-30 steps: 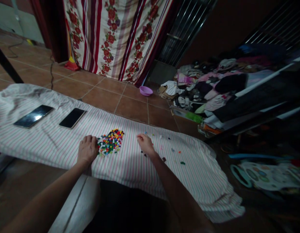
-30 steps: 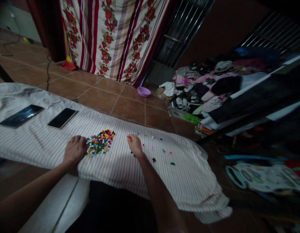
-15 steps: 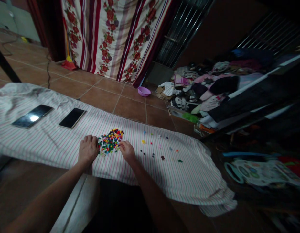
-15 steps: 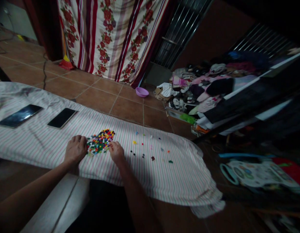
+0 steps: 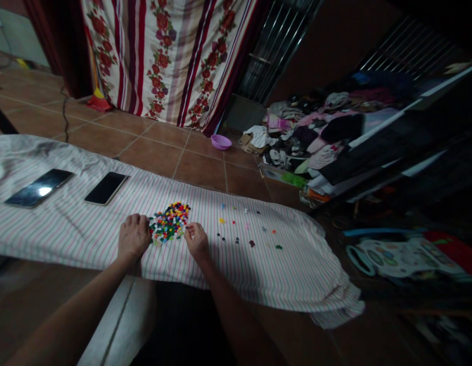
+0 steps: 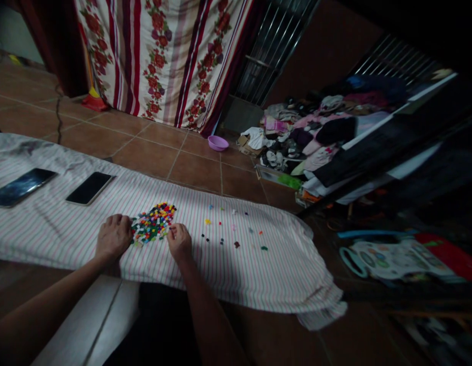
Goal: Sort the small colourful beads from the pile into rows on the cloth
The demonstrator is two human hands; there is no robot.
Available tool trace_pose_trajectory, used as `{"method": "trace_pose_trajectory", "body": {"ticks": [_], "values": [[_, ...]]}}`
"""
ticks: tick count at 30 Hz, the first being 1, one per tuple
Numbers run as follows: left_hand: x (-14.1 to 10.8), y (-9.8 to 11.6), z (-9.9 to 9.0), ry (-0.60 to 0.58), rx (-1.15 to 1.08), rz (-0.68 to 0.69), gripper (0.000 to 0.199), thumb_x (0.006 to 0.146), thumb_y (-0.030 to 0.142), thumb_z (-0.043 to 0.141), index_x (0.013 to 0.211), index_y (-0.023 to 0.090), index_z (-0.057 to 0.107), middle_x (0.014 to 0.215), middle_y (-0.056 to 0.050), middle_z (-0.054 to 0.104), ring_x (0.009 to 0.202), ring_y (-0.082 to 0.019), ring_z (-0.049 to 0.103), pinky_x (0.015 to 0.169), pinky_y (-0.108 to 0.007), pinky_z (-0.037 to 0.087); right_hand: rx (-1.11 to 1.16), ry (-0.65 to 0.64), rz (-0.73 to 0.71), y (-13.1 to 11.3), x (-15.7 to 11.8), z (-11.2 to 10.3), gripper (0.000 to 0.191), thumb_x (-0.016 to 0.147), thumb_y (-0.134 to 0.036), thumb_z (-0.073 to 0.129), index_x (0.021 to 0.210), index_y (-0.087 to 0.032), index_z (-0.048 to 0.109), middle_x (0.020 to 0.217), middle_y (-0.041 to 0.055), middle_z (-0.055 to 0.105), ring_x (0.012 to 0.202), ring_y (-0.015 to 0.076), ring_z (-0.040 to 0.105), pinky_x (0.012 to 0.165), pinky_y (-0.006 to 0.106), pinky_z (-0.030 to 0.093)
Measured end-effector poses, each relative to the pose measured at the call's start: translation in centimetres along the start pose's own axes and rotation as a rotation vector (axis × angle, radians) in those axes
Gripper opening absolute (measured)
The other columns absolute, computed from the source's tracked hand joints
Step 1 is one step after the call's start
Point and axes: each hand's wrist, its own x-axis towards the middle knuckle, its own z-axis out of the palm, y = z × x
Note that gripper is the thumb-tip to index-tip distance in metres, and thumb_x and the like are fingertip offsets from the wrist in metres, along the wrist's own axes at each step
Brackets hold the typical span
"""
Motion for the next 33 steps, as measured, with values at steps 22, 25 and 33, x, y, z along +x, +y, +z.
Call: {"method": "trace_pose_trajectory", "body": {"ticks": [22, 25, 33], "values": [[0.0, -0.1, 0.0, -0.037, 0.067, 0.016, 0.033, 0.097, 0.029, 0.028, 0.098, 0.014, 0.057, 0.1, -0.012, 0.057, 0.097, -0.028, 0.051, 0.074, -0.035, 0.036, 0.035, 0.11, 0.028, 0.4, 0.1, -2.3, 0.019, 0.082, -0.014, 0.051, 0.094, -0.02, 0.065, 0.085, 0.0027, 0.06, 0.075, 0.0143, 0.06, 0.067, 0.024, 0.049], [-0.1, 0.0, -0.1, -0.041, 0.074, 0.012, 0.032, 0.096, 0.029, 0.029, 0.099, 0.014, 0.057, 0.101, -0.013, 0.057, 0.097, -0.029, 0.051, 0.074, -0.035, 0.036, 0.011, 0.152, 0.04, 1.7, 0.7, -4.6, 0.02, 0.082, -0.015, 0.049, 0.093, -0.02, 0.065, 0.084, 0.0024, 0.059, 0.073, 0.0139, 0.059, 0.067, 0.024, 0.049], [-0.1, 0.1, -0.2, -0.003, 0.059, 0.033, 0.03, 0.095, 0.027, 0.032, 0.097, 0.013, 0.058, 0.099, -0.014, 0.058, 0.093, -0.028, 0.051, 0.073, -0.036, 0.038, -0.137, 0.332, 0.143, 8.8, 3.6, -12.7, 0.024, 0.081, -0.02, 0.048, 0.096, -0.017, 0.065, 0.088, 0.0063, 0.062, 0.074, 0.0157, 0.058, 0.07, 0.027, 0.049]]}}
